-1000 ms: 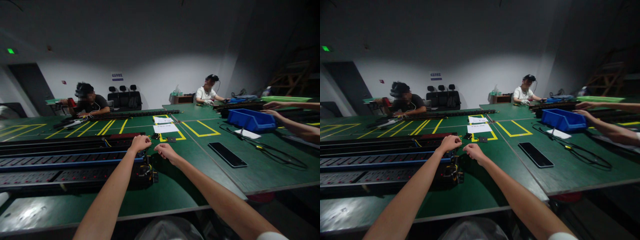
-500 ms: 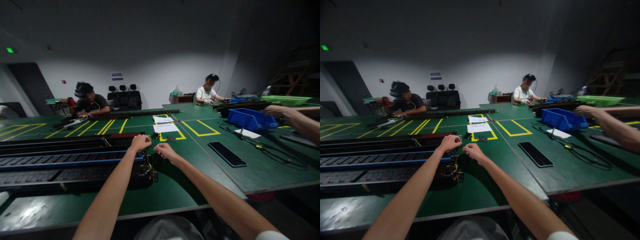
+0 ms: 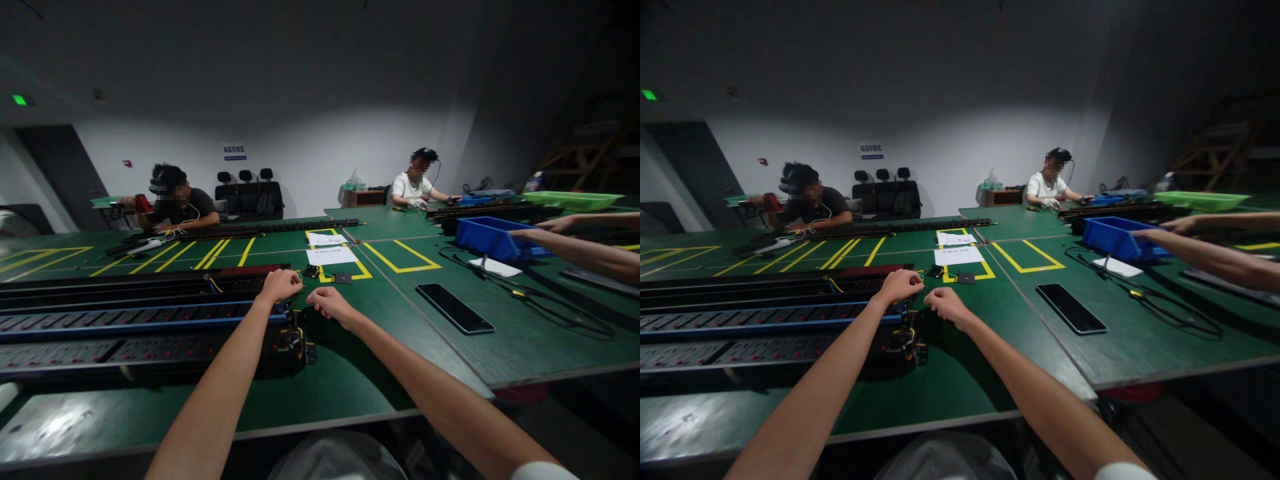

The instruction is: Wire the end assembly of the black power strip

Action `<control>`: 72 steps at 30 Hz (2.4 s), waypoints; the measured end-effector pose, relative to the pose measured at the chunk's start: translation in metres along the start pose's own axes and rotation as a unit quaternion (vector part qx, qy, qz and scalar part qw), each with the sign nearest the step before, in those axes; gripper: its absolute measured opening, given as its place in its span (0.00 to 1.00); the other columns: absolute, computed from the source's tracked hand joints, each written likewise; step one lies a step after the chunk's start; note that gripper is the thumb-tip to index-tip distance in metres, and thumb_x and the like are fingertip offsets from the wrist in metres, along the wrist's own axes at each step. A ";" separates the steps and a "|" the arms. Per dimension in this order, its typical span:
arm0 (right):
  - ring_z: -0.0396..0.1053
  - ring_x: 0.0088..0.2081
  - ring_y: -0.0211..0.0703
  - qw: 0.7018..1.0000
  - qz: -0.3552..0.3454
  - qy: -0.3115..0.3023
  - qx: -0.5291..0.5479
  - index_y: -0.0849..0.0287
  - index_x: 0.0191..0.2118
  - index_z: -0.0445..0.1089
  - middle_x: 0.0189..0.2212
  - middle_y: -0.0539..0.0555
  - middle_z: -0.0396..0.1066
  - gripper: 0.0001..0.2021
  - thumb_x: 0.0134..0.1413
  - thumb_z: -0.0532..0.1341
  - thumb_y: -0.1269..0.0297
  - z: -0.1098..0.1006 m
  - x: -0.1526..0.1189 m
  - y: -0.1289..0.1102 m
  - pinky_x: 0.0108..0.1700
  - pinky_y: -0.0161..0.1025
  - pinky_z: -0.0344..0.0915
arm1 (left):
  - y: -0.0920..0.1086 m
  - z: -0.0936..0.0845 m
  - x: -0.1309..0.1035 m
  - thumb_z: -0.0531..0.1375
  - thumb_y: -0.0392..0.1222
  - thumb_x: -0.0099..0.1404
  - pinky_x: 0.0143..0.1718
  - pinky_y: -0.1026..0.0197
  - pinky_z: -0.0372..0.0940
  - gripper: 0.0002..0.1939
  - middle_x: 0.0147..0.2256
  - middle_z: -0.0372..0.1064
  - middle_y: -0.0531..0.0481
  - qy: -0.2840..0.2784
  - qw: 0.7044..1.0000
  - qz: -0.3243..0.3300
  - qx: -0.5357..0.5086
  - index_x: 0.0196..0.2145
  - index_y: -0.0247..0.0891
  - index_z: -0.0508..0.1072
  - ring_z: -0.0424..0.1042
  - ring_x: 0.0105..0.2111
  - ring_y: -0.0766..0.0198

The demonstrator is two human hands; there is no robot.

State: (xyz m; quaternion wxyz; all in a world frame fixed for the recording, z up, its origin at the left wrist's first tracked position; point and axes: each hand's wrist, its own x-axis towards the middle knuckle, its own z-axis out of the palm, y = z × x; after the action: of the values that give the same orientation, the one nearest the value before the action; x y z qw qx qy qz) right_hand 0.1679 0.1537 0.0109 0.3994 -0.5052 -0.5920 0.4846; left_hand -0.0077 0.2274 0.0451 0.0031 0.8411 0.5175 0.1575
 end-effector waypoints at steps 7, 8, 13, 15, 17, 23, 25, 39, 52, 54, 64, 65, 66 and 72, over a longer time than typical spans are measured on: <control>0.55 0.15 0.28 1.000 -0.007 -0.005 -0.018 0.60 0.29 0.71 0.19 0.44 0.63 0.05 0.54 0.60 0.67 0.000 0.000 0.001 0.15 0.27 0.48 | 0.001 -0.002 -0.001 0.60 0.50 0.59 0.44 0.61 0.66 0.12 0.37 0.80 0.52 -0.001 1.000 -0.004 0.002 0.36 0.47 0.81 0.77 0.42 0.57; 0.56 0.15 0.28 1.000 -0.009 -0.006 -0.021 0.60 0.29 0.71 0.19 0.44 0.63 0.05 0.54 0.60 0.67 0.000 0.000 0.001 0.15 0.27 0.48 | 0.001 -0.002 -0.001 0.60 0.50 0.59 0.44 0.61 0.66 0.12 0.37 0.80 0.52 -0.001 1.000 -0.003 0.002 0.36 0.47 0.81 0.77 0.42 0.57; 0.56 0.15 0.29 0.999 -0.018 -0.012 -0.032 0.60 0.29 0.71 0.19 0.45 0.64 0.05 0.54 0.60 0.68 0.001 -0.001 0.001 0.15 0.28 0.48 | 0.001 -0.001 -0.001 0.59 0.50 0.59 0.44 0.60 0.66 0.12 0.37 0.80 0.51 0.001 1.000 0.001 0.004 0.36 0.46 0.81 0.77 0.41 0.57; 0.56 0.15 0.28 0.999 -0.016 -0.012 -0.036 0.60 0.29 0.70 0.19 0.44 0.63 0.05 0.54 0.60 0.68 0.001 -0.001 0.001 0.15 0.27 0.49 | 0.001 -0.001 -0.001 0.59 0.50 0.59 0.43 0.60 0.66 0.13 0.37 0.80 0.51 0.001 1.000 0.003 0.006 0.36 0.46 0.81 0.77 0.41 0.56; 0.56 0.15 0.28 0.999 -0.014 -0.013 -0.039 0.60 0.29 0.70 0.19 0.44 0.63 0.05 0.54 0.60 0.68 0.002 0.000 0.001 0.15 0.27 0.49 | 0.001 -0.002 -0.001 0.59 0.50 0.59 0.43 0.60 0.66 0.13 0.37 0.80 0.51 0.000 1.000 0.003 0.007 0.36 0.46 0.80 0.77 0.41 0.56; 0.56 0.15 0.28 0.999 -0.015 -0.014 -0.042 0.61 0.28 0.70 0.19 0.45 0.63 0.06 0.55 0.60 0.68 0.002 0.000 0.002 0.15 0.27 0.49 | 0.000 -0.001 0.000 0.59 0.51 0.59 0.42 0.60 0.65 0.13 0.37 0.80 0.51 0.001 1.000 0.006 0.007 0.36 0.46 0.80 0.76 0.41 0.56; 0.56 0.15 0.28 0.999 -0.016 -0.015 -0.045 0.61 0.28 0.69 0.19 0.45 0.63 0.06 0.55 0.60 0.68 0.002 0.000 0.002 0.15 0.27 0.49 | -0.001 0.000 0.000 0.59 0.51 0.59 0.42 0.60 0.65 0.13 0.36 0.80 0.51 0.002 1.000 0.008 0.008 0.36 0.46 0.80 0.76 0.41 0.56; 0.56 0.15 0.28 0.998 -0.021 -0.015 -0.050 0.61 0.29 0.69 0.19 0.44 0.64 0.05 0.55 0.59 0.67 0.002 0.001 0.003 0.15 0.27 0.49 | 0.002 -0.001 0.000 0.58 0.48 0.59 0.42 0.59 0.65 0.12 0.37 0.79 0.50 0.010 1.000 -0.014 0.016 0.36 0.44 0.78 0.76 0.40 0.56; 0.72 0.36 0.43 0.896 -0.148 0.121 -0.401 0.57 0.34 0.74 0.34 0.54 0.77 0.08 0.58 0.57 0.67 0.001 -0.011 -0.001 0.35 0.34 0.59 | -0.001 0.002 0.000 0.57 0.48 0.60 0.42 0.59 0.65 0.12 0.37 0.79 0.51 0.016 1.000 -0.005 0.023 0.36 0.45 0.79 0.76 0.41 0.55; 0.73 0.38 0.44 0.882 -0.148 0.124 -0.429 0.56 0.37 0.75 0.37 0.55 0.78 0.09 0.60 0.56 0.66 0.000 -0.014 -0.002 0.37 0.34 0.59 | 0.000 0.002 -0.002 0.58 0.48 0.60 0.43 0.58 0.66 0.12 0.37 0.80 0.51 0.018 1.000 -0.009 0.020 0.36 0.46 0.80 0.76 0.41 0.55; 0.70 0.54 0.51 0.860 -0.224 0.016 -0.457 0.65 0.52 0.72 0.51 0.63 0.74 0.18 0.58 0.55 0.69 0.001 -0.007 0.017 0.56 0.41 0.62 | 0.005 0.003 -0.011 0.58 0.48 0.60 0.47 0.56 0.66 0.13 0.38 0.80 0.51 0.013 0.999 -0.024 0.036 0.39 0.48 0.81 0.76 0.43 0.55; 0.68 0.56 0.52 0.857 -0.229 0.005 -0.461 0.66 0.53 0.72 0.53 0.65 0.73 0.19 0.58 0.54 0.70 0.002 -0.006 0.019 0.58 0.42 0.61 | 0.006 0.003 -0.012 0.58 0.48 0.60 0.47 0.56 0.67 0.13 0.38 0.80 0.51 0.017 0.999 -0.024 0.036 0.39 0.48 0.81 0.76 0.43 0.55; 0.67 0.58 0.52 0.855 -0.231 -0.001 -0.464 0.67 0.53 0.72 0.55 0.66 0.71 0.19 0.59 0.54 0.70 0.002 -0.006 0.020 0.60 0.43 0.60 | 0.006 0.003 -0.012 0.58 0.48 0.60 0.47 0.56 0.67 0.13 0.38 0.80 0.51 0.021 0.999 -0.024 0.036 0.38 0.48 0.81 0.76 0.43 0.55; 0.64 0.62 0.51 0.855 -0.225 -0.021 -0.467 0.67 0.55 0.72 0.58 0.67 0.68 0.20 0.60 0.53 0.69 -0.001 -0.007 0.016 0.64 0.44 0.56 | 0.007 0.001 -0.013 0.57 0.47 0.60 0.48 0.56 0.66 0.13 0.38 0.80 0.50 0.019 0.999 -0.019 0.026 0.38 0.48 0.81 0.76 0.43 0.55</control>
State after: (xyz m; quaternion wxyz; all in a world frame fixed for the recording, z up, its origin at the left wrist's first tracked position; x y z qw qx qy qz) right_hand 0.1732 0.1470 -0.0049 0.2022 -0.4745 -0.8547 0.0589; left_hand -0.0067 0.2131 0.0423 -0.0255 0.8278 0.5371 0.1599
